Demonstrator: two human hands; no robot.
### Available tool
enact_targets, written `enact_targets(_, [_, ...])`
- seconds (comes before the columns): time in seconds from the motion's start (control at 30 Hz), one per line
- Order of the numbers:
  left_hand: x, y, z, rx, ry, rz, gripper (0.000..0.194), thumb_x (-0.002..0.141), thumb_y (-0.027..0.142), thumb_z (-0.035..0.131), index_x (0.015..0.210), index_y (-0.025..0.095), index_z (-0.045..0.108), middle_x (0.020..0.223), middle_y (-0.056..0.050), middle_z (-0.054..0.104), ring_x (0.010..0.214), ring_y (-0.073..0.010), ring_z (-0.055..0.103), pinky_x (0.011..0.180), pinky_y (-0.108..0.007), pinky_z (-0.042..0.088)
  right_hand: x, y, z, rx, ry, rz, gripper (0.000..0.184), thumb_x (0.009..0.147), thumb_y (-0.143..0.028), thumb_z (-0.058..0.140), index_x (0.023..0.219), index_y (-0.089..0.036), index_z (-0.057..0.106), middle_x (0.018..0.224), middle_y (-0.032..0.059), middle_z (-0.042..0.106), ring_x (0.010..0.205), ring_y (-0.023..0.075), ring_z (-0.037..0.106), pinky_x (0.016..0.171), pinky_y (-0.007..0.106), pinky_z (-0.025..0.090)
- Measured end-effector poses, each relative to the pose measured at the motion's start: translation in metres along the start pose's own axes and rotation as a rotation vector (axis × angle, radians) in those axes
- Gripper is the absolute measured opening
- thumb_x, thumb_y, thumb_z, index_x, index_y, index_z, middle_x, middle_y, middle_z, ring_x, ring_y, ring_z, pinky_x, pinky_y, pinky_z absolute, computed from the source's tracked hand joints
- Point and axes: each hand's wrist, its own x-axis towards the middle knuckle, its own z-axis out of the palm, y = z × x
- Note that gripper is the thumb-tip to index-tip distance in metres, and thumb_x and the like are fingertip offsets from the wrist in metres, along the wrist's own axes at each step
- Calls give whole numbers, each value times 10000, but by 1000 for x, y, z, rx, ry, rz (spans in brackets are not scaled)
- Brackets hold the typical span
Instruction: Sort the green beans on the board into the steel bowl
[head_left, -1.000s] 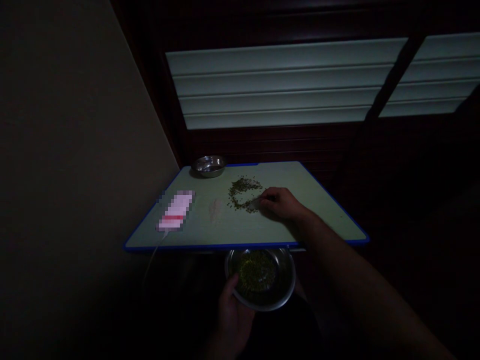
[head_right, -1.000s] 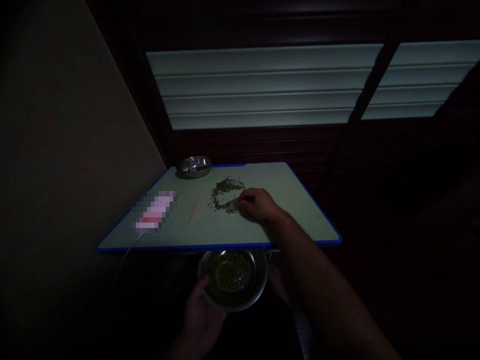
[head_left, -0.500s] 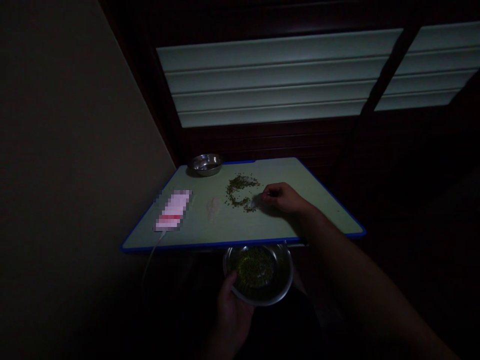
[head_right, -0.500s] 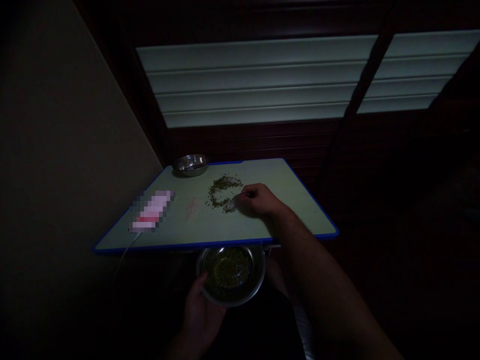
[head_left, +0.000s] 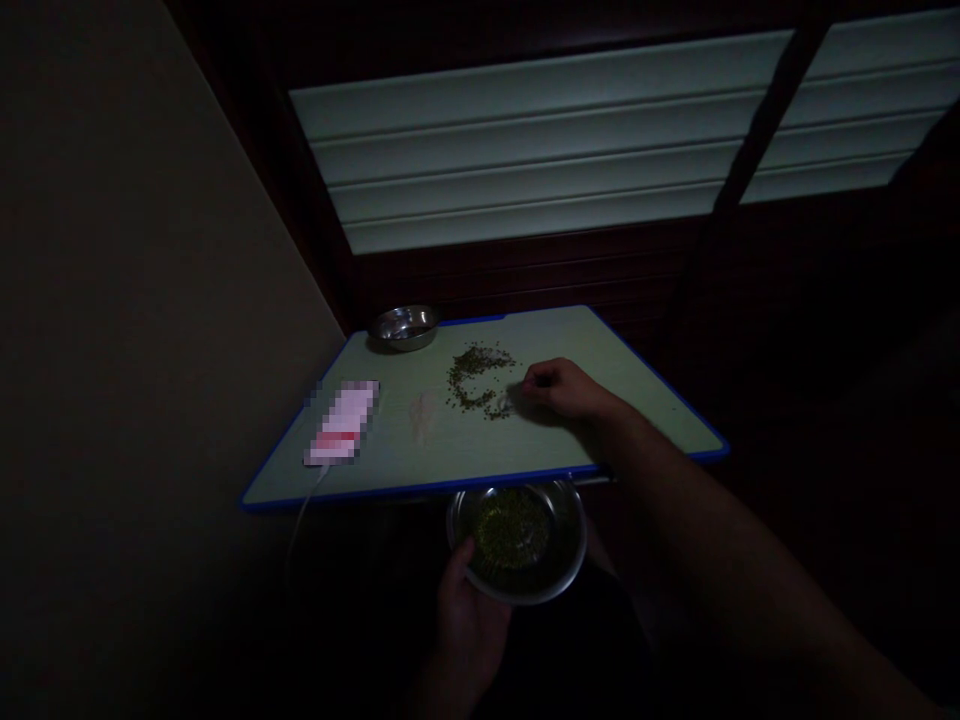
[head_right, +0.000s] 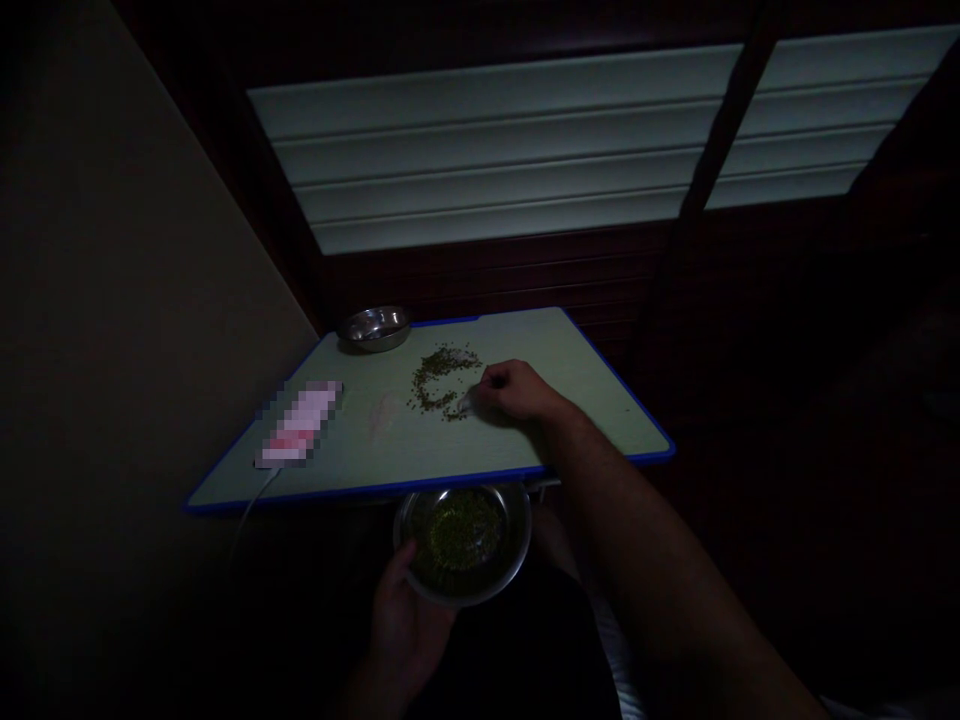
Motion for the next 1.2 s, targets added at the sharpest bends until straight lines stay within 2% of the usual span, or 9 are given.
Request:
enact_targets(0.47, [0,1,2,37,5,14,277,880,268,550,1093,212,717,980,-83,782,954,-250,710,938,-459,514,2,2,-1,13,31,15,135,646,-289,612,631,-156,600,600,-6,552,601,125,473,583,271,368])
enact_targets(0.67, [2,1,-2,39,-17,12,277,875,280,552,1100,261,713,1000,-44,782,972,-232,705,958,-448,505,2,2,1,50,10,7,153,620,-302,633,610,-153,596,588,-17,555,600,117,478,600,264,379])
enact_targets(0.83, [2,2,-3,50,-8,14,329,866,282,570,1172,242,685,1017,-66,777,980,-246,701,959,-456,504,1,3,2,100,-37,19,141,621,-286,632,622,-147,610,600,-2,575,600,124,497,607,276,393])
enact_targets(1.2, [4,1,-6,28,-52,19,401,862,278,583,1259,264,640,1035,-62,771,996,-255,693,946,-451,514,2,4,2,72,-18,0,127,642,-273,657,634,-150,626,622,10,600,624,137,519,636,291,413])
